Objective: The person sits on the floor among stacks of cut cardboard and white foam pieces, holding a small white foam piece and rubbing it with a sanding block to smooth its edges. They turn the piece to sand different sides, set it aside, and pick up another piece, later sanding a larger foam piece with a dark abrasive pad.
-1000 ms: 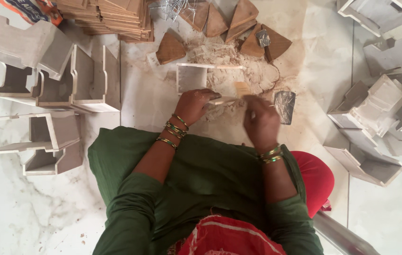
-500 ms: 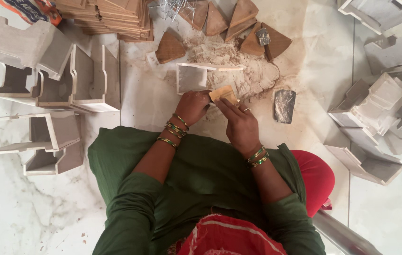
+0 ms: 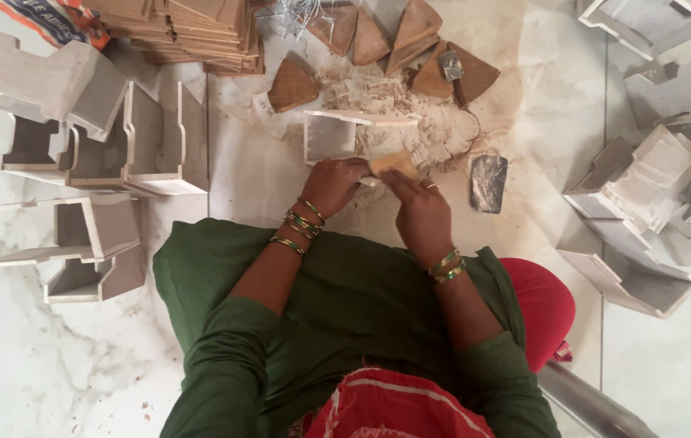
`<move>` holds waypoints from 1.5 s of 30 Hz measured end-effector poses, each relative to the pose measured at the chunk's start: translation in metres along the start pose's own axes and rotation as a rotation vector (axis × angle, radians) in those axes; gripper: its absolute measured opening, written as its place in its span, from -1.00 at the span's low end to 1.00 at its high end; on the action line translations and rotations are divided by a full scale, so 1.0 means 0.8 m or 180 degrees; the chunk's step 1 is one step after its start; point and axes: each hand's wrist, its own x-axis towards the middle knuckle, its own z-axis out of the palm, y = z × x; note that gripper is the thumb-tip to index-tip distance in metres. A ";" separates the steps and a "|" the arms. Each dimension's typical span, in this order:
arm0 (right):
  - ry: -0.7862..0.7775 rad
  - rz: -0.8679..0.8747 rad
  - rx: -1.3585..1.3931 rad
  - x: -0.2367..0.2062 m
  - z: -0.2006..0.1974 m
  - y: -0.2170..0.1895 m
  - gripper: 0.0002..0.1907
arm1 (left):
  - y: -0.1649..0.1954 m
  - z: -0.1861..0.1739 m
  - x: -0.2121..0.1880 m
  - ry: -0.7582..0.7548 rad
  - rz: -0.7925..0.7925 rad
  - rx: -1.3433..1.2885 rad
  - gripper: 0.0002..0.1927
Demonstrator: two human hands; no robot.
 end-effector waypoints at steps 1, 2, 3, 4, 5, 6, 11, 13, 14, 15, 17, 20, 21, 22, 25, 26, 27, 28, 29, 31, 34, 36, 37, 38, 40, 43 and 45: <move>-0.0030 0.0113 -0.0190 0.002 0.000 0.002 -0.43 | 0.000 -0.001 0.000 0.0143 0.0170 -0.0077 -0.67; -0.0084 0.0238 -0.0136 0.004 0.000 0.003 -0.43 | 0.001 -0.001 0.000 0.0283 0.0346 -0.0156 -0.62; -0.0134 0.0359 -0.0077 0.006 0.000 0.003 -0.44 | 0.000 -0.002 -0.001 0.0354 0.0321 -0.0228 -0.63; -0.0186 0.0477 -0.0013 0.006 0.001 0.002 -0.44 | 0.001 -0.003 -0.001 0.0424 0.0291 -0.0298 -0.63; -0.0104 0.0254 0.0033 0.006 0.003 0.000 -0.41 | 0.000 -0.003 -0.001 0.0497 0.0260 -0.0372 -0.64; -0.0028 0.0023 0.0079 0.004 0.005 -0.003 -0.37 | -0.001 -0.003 0.000 0.0299 0.0080 -0.0242 -0.66; 0.0043 -0.0011 0.0255 -0.012 0.025 -0.001 -0.37 | -0.003 0.002 -0.001 0.0055 -0.0097 0.0080 -0.70; -0.0086 0.0513 0.0077 -0.013 0.029 0.024 -0.42 | -0.003 0.004 -0.001 0.0233 0.0144 -0.0128 -0.64; -0.0273 0.0705 -0.0237 -0.012 0.030 0.040 -0.45 | -0.002 0.004 -0.002 0.0323 0.0283 -0.0233 -0.60; -0.0454 0.0896 -0.0548 -0.011 0.030 0.055 -0.47 | -0.003 0.002 -0.002 0.0356 0.0198 -0.0266 -0.59; -0.0527 0.1032 -0.0786 -0.008 0.032 0.078 -0.51 | -0.003 -0.003 -0.001 0.0408 0.0019 -0.0340 -0.56; -0.0335 0.1165 -0.0736 -0.003 0.029 0.088 -0.47 | -0.004 -0.012 -0.001 0.0445 -0.0113 -0.0595 -0.54; -0.0231 0.1169 -0.0637 0.000 0.026 0.085 -0.44 | -0.003 -0.013 -0.001 0.0427 -0.0063 -0.0533 -0.54; -0.0089 0.1053 -0.0579 0.002 0.022 0.080 -0.43 | -0.001 -0.013 0.000 0.0403 -0.0022 -0.0467 -0.55; 0.0295 0.0700 -0.0380 0.012 0.006 0.063 -0.43 | 0.003 -0.013 0.002 0.0228 -0.0110 -0.0296 -0.56; 0.0392 0.0569 -0.0301 0.014 0.000 0.057 -0.44 | 0.005 -0.012 0.004 0.0156 -0.0162 -0.0255 -0.57; 0.0485 0.0446 -0.0219 0.016 -0.004 0.051 -0.45 | 0.006 -0.013 0.004 0.0172 -0.0155 -0.0259 -0.56; 0.0634 0.0299 -0.0134 0.018 -0.009 0.046 -0.45 | 0.007 -0.012 0.005 0.0182 -0.0154 -0.0261 -0.56; 0.0782 0.0150 -0.0038 0.018 -0.011 0.040 -0.44 | 0.008 -0.013 0.004 0.0188 -0.0157 -0.0254 -0.55; 0.0933 -0.0022 0.0112 0.019 -0.010 0.026 -0.45 | 0.009 -0.015 0.003 0.0241 -0.0138 -0.0392 -0.59; 0.0883 -0.0144 0.0224 0.018 -0.007 0.008 -0.47 | 0.015 -0.014 0.004 0.0442 -0.0071 -0.0508 -0.67; 0.0775 -0.0318 0.0293 0.017 -0.004 -0.002 -0.48 | 0.019 -0.014 0.006 0.0498 -0.0151 -0.0527 -0.69; 0.0659 -0.0355 0.0204 0.017 -0.003 -0.005 -0.46 | 0.020 -0.015 0.006 0.0467 -0.0261 -0.0523 -0.68; 0.0541 -0.0391 0.0117 0.016 -0.003 -0.007 -0.45 | 0.021 -0.016 0.007 0.0434 -0.0371 -0.0519 -0.66; 0.0424 -0.0393 -0.0024 0.017 -0.002 -0.008 -0.45 | 0.020 -0.023 0.006 0.0583 -0.0112 -0.0634 -0.62; 0.0478 -0.0298 -0.0169 0.018 -0.001 -0.004 -0.49 | 0.016 -0.039 0.000 0.1202 0.0180 -0.0824 -0.66; 0.0551 -0.0225 -0.0229 0.018 -0.001 -0.001 -0.52 | 0.015 -0.049 0.001 0.1728 0.0112 -0.0782 -0.72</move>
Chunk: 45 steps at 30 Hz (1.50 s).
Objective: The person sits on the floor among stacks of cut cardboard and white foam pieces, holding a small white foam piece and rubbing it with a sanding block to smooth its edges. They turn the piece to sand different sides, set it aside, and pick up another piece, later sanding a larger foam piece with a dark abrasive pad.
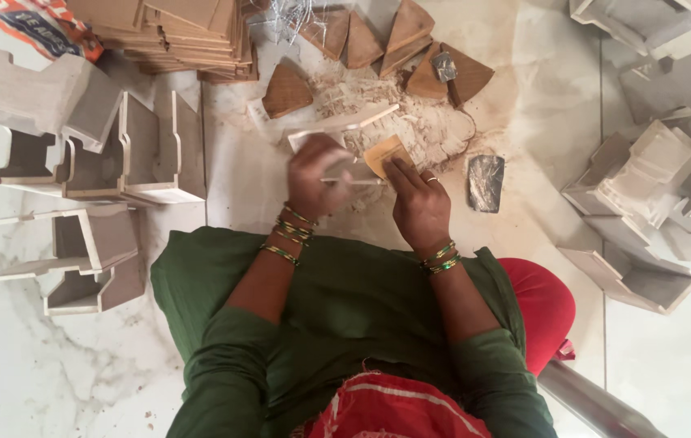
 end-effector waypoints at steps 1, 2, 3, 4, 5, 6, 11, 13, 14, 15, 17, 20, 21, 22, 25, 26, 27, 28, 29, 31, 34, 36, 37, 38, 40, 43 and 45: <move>-0.0001 0.0020 -0.0011 0.000 0.000 0.002 -0.53 | 0.000 -0.003 0.004 0.0261 -0.0088 0.0138 -0.74; -0.0011 0.0036 -0.0022 0.000 0.000 0.002 -0.53 | 0.002 -0.005 0.007 0.0527 -0.0184 0.0276 -0.74; -0.0023 0.0040 -0.0028 -0.001 0.000 0.003 -0.53 | 0.005 -0.004 0.008 0.0431 -0.0176 0.0362 -0.61; -0.0051 -0.0011 0.0013 -0.001 0.000 0.003 -0.51 | 0.007 -0.003 0.010 0.0344 -0.0164 0.0449 -0.48; -0.0075 -0.0070 0.0053 -0.001 0.000 0.005 -0.50 | 0.008 -0.001 0.011 0.0263 -0.0148 0.0539 -0.35; -0.0101 -0.0133 0.0097 -0.001 -0.001 0.005 -0.48 | 0.009 0.000 0.011 0.0172 -0.0163 0.0495 -0.33; -0.0138 -0.0002 0.0291 0.002 -0.007 0.008 -0.52 | 0.000 0.011 0.002 -0.0448 -0.0317 0.0433 -0.33; -0.0105 0.0035 0.0415 0.004 -0.010 0.009 -0.51 | -0.005 0.016 -0.003 -0.0541 -0.0478 0.0334 -0.31; -0.0058 -0.0001 0.0474 0.005 -0.012 0.007 -0.50 | -0.008 0.016 -0.005 -0.0580 -0.0555 0.0290 -0.30; -0.0011 -0.0037 0.0531 0.006 -0.014 0.007 -0.49 | -0.010 0.017 -0.005 -0.0596 -0.0537 0.0300 -0.29; 0.0203 -0.0143 0.0511 0.007 -0.017 0.003 -0.46 | -0.013 0.019 -0.005 -0.0621 -0.0513 0.0317 -0.27; 0.0209 -0.0312 0.0443 0.006 -0.016 -0.009 -0.44 | -0.012 0.021 -0.005 -0.0668 -0.0484 0.0213 -0.24; 0.0155 -0.0362 0.0412 0.005 -0.015 -0.013 -0.43 | -0.010 0.023 -0.006 -0.0719 -0.0481 0.0208 -0.23; 0.0100 -0.0456 0.0402 0.004 -0.011 -0.017 -0.41 | -0.009 0.024 -0.008 -0.0773 -0.0474 0.0201 -0.22; -0.0082 -0.0502 0.0363 0.001 0.002 -0.021 -0.38 | -0.009 0.030 -0.010 -0.0743 -0.0364 0.0092 -0.27; -0.0159 -0.0379 0.0357 0.001 0.008 -0.019 -0.38 | -0.011 0.030 -0.011 -0.0699 -0.0315 0.0045 -0.30; -0.0236 -0.0261 0.0350 0.002 0.013 -0.013 -0.38 | -0.011 0.031 -0.010 -0.0746 -0.0340 0.0094 -0.31; -0.0170 -0.0197 0.0266 0.005 0.019 -0.006 -0.38 | -0.013 0.032 -0.010 -0.0786 -0.0364 0.0144 -0.31; -0.0100 -0.0137 0.0184 0.008 0.023 0.004 -0.38 | -0.013 0.032 -0.009 -0.0824 -0.0385 0.0198 -0.32; -0.0139 0.0176 -0.0038 0.014 0.029 0.026 -0.37 | -0.012 0.030 -0.008 -0.1025 -0.0239 0.0250 -0.25; -0.0269 0.0739 -0.0274 0.016 0.030 0.053 -0.35 | -0.007 0.027 -0.010 -0.1274 -0.0109 0.0303 -0.19; -0.0050 0.0804 -0.0217 0.012 0.026 0.062 -0.36 | -0.005 0.027 -0.009 -0.1288 -0.0125 0.0222 -0.19; 0.0047 0.0772 -0.0175 0.010 0.022 0.065 -0.37 | -0.005 0.026 -0.009 -0.1242 -0.0188 0.0139 -0.19; 0.0139 0.0742 -0.0125 0.008 0.019 0.065 -0.38 | -0.006 0.025 -0.009 -0.1200 -0.0258 0.0057 -0.19; 0.0198 0.0747 -0.0022 0.005 0.012 0.065 -0.41 | -0.009 0.024 -0.009 -0.1100 -0.0361 0.0095 -0.19; 0.0117 0.0897 0.0079 0.006 0.003 0.065 -0.47 | -0.014 0.024 -0.008 -0.0771 -0.0258 -0.0044 -0.21; 0.0035 0.1071 0.0127 0.008 0.000 0.066 -0.49 | -0.016 0.027 -0.008 -0.0548 -0.0348 -0.0229 -0.21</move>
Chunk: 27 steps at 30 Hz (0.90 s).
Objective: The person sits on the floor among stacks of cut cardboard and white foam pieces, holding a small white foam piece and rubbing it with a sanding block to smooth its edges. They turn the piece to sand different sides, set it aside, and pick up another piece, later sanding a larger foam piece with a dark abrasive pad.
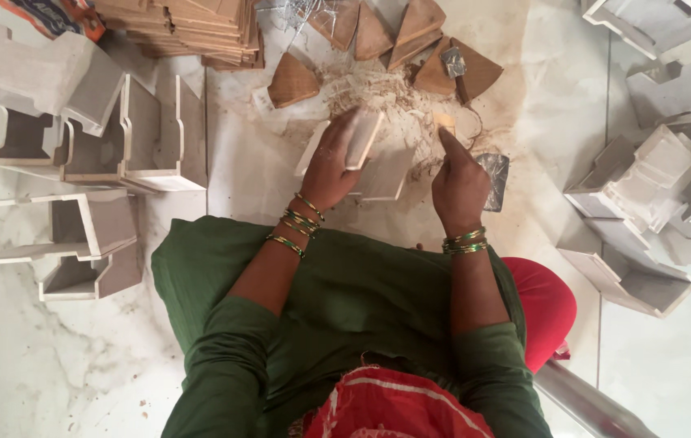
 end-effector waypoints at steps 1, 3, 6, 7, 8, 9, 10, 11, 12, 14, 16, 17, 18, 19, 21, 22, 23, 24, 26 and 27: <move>-0.0024 0.0069 -0.0022 0.001 -0.001 0.000 -0.49 | -0.001 0.002 0.001 0.0088 -0.0135 -0.0113 -0.18; -0.0061 0.0213 -0.0062 0.001 -0.002 0.002 -0.48 | -0.004 0.007 0.006 0.0246 -0.0502 -0.0392 -0.08; 0.0120 -0.0032 0.0133 0.001 -0.003 0.004 -0.51 | -0.013 0.013 0.011 0.0433 -0.1114 -0.1170 0.05; 0.0142 -0.0071 0.0083 0.001 -0.004 0.004 -0.51 | -0.018 0.013 0.011 0.0493 -0.1250 -0.1600 0.09; 0.0165 -0.0115 0.0037 0.001 -0.005 0.003 -0.51 | -0.023 0.013 0.011 0.0556 -0.1382 -0.2026 0.13; 0.0186 -0.0161 -0.0005 0.002 -0.006 0.002 -0.52 | -0.028 0.012 0.009 0.0579 -0.1283 -0.1725 0.09; 0.0193 -0.0170 0.0000 0.002 -0.008 0.000 -0.53 | -0.032 0.014 0.008 0.0600 -0.1186 -0.1426 0.06; 0.0200 -0.0178 0.0004 0.003 -0.011 -0.003 -0.54 | -0.035 0.014 0.005 0.0619 -0.1087 -0.1128 0.02; 0.0209 -0.0185 0.0007 0.003 -0.014 -0.006 -0.55 | -0.037 0.016 0.003 0.0650 -0.1138 -0.1042 0.00; 0.0244 -0.0293 0.0172 0.002 -0.020 -0.015 -0.57 | -0.038 0.020 -0.001 0.0702 -0.1239 -0.0875 -0.05; 0.0318 -0.0436 0.0394 -0.003 -0.027 -0.024 -0.59 | -0.037 0.023 -0.001 0.0902 -0.1449 -0.1157 -0.02; 0.0369 -0.0528 0.0539 -0.007 -0.030 -0.029 -0.60 | -0.036 0.024 0.000 0.1005 -0.1559 -0.1296 0.00; 0.0420 -0.0623 0.0687 -0.011 -0.032 -0.033 -0.61 | -0.034 0.026 0.001 0.1105 -0.1424 -0.1197 0.03; 0.0468 -0.0510 0.0847 -0.015 -0.032 -0.037 -0.62 | -0.032 0.026 0.002 0.1203 -0.1285 -0.1096 0.07; 0.0559 -0.0275 0.1161 -0.024 -0.027 -0.042 -0.62 | -0.029 0.026 0.003 0.1316 -0.1159 -0.1191 0.16; 0.0497 -0.0421 0.1241 -0.028 -0.023 -0.043 -0.60 | -0.028 0.028 0.004 0.1331 -0.1173 -0.1389 0.22; 0.0437 -0.0566 0.1321 -0.031 -0.015 -0.044 -0.58 | -0.028 0.028 0.003 0.1345 -0.1186 -0.1587 0.27; 0.0381 -0.0714 0.1401 -0.034 -0.006 -0.045 -0.57 | -0.028 0.029 0.003 0.1306 -0.1213 -0.1331 0.27; -0.0102 -0.0786 0.1267 -0.042 0.018 -0.046 -0.56 | -0.029 0.033 0.000 0.1222 -0.1256 -0.0817 0.26; -0.0394 -0.0676 0.1159 -0.045 0.033 -0.047 -0.55 | -0.029 0.035 -0.002 0.1170 -0.1284 -0.0727 0.29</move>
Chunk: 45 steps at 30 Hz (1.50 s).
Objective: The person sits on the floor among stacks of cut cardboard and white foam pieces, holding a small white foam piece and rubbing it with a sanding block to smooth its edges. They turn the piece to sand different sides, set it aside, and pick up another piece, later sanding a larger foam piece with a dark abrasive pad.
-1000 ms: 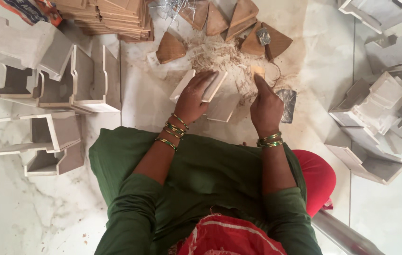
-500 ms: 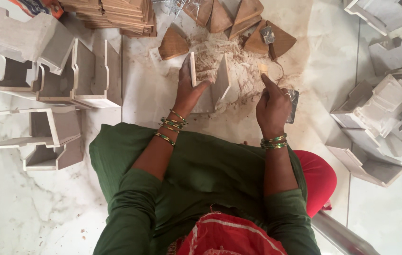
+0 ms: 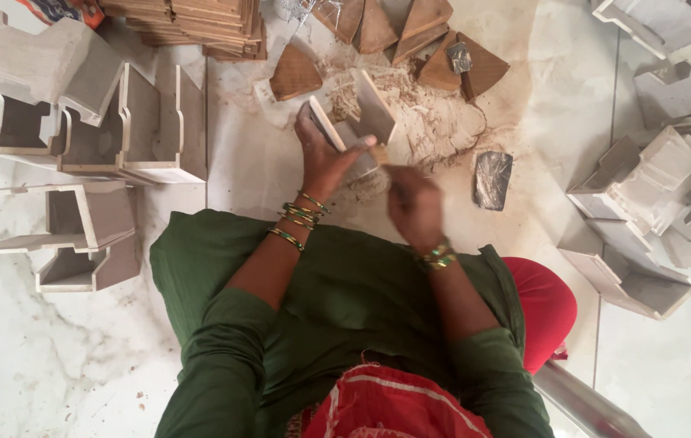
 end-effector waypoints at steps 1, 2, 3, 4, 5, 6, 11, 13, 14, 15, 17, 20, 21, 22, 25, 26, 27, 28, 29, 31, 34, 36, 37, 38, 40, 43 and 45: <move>-0.0276 0.0167 -0.0067 -0.002 0.015 0.005 -0.55 | -0.001 0.002 -0.003 -0.0032 -0.0016 0.0103 0.31; -0.0311 -0.0006 -0.0351 -0.004 0.030 0.009 -0.54 | -0.001 0.004 -0.006 -0.0062 -0.0029 0.0205 0.33; -0.0341 -0.0180 -0.0635 -0.006 0.043 0.015 -0.54 | 0.000 0.007 -0.010 -0.0140 0.0056 0.0230 0.34; -0.0372 -0.0352 -0.0922 -0.007 0.052 0.022 -0.53 | 0.003 0.009 -0.015 -0.0219 0.0139 0.0252 0.34; -0.0472 -0.0287 -0.1063 -0.007 0.059 0.028 -0.51 | 0.006 0.011 -0.020 -0.0297 0.0220 0.0275 0.35; -0.0572 -0.0225 -0.1206 -0.005 0.064 0.033 -0.48 | 0.010 0.011 -0.025 -0.0416 0.0205 0.0074 0.34; -0.0680 -0.0531 -0.1704 0.004 0.063 0.031 -0.44 | 0.037 0.006 -0.046 -0.0788 0.0905 0.0125 0.16; -0.0410 -0.0831 -0.1649 0.006 0.062 0.022 -0.47 | 0.044 0.003 -0.052 -0.0714 0.1299 0.0286 0.11; -0.0646 -0.0604 -0.1695 0.006 0.064 0.017 -0.48 | 0.046 0.001 -0.054 -0.0668 0.1491 0.0369 0.09; -0.0883 -0.0375 -0.1727 0.005 0.066 0.013 -0.49 | 0.048 0.002 -0.056 -0.0614 0.1361 0.0299 0.07; -0.1237 0.0146 -0.1602 -0.001 0.071 0.010 -0.45 | 0.046 0.002 -0.058 -0.0498 0.1102 0.0169 0.03; -0.1493 0.0406 -0.1644 -0.012 0.080 0.015 -0.44 | 0.038 0.005 -0.053 -0.0171 0.1040 -0.0038 0.02; -0.1529 0.0099 -0.1983 -0.015 0.083 0.017 -0.55 | 0.035 0.004 -0.051 -0.0145 0.0947 -0.0054 0.02; -0.1558 -0.0202 -0.2320 -0.017 0.087 0.019 -0.66 | 0.032 0.004 -0.049 -0.0126 0.0850 -0.0074 0.02; -0.1748 -0.0052 -0.2455 -0.016 0.086 0.021 -0.57 | 0.029 0.009 -0.053 -0.0234 0.0545 -0.0314 0.01; -0.1474 0.0185 -0.2100 -0.015 0.087 0.022 -0.47 | 0.030 0.011 -0.056 -0.0285 0.0446 -0.0421 0.01; -0.1196 0.0407 -0.1746 -0.013 0.084 0.023 -0.37 | 0.033 0.015 -0.061 -0.0357 0.0585 -0.0324 0.01; -0.0923 0.0618 -0.1394 -0.011 0.081 0.021 -0.27 | 0.036 0.019 -0.068 -0.0423 0.0717 -0.0230 0.02; -0.0742 0.0338 -0.1336 -0.009 0.078 0.019 -0.30 | 0.038 0.022 -0.073 -0.0487 0.0840 -0.0138 0.02; -0.0397 -0.0217 -0.1223 -0.007 0.073 0.016 -0.36 | 0.042 0.024 -0.077 -0.0460 0.0773 -0.0144 0.02; -0.1096 0.0907 -0.0762 -0.009 0.075 0.011 -0.29 | 0.042 0.019 -0.071 -0.0214 0.0839 -0.0177 0.02; -0.1145 0.0467 -0.1064 -0.015 0.082 0.010 -0.42 | 0.040 0.015 -0.063 -0.0032 0.0833 -0.0199 0.00; -0.1163 0.0246 -0.1217 -0.017 0.086 0.011 -0.48 | 0.038 0.013 -0.060 0.0030 0.0767 -0.0212 -0.02; -0.1357 0.0413 -0.1252 -0.020 0.090 0.011 -0.49 | 0.037 0.011 -0.059 0.0088 0.0697 -0.0230 -0.04; -0.1754 0.0772 -0.1309 -0.023 0.092 0.015 -0.50 | 0.038 0.014 -0.062 -0.0005 0.0575 -0.0231 -0.05; -0.0740 -0.0058 -0.0659 -0.023 0.086 0.024 -0.53 | 0.044 0.023 -0.084 -0.0323 0.0747 -0.0133 -0.02; -0.0571 0.0077 0.0967 -0.021 0.079 0.029 -0.50 | 0.049 0.028 -0.094 -0.0487 0.0946 -0.0126 -0.02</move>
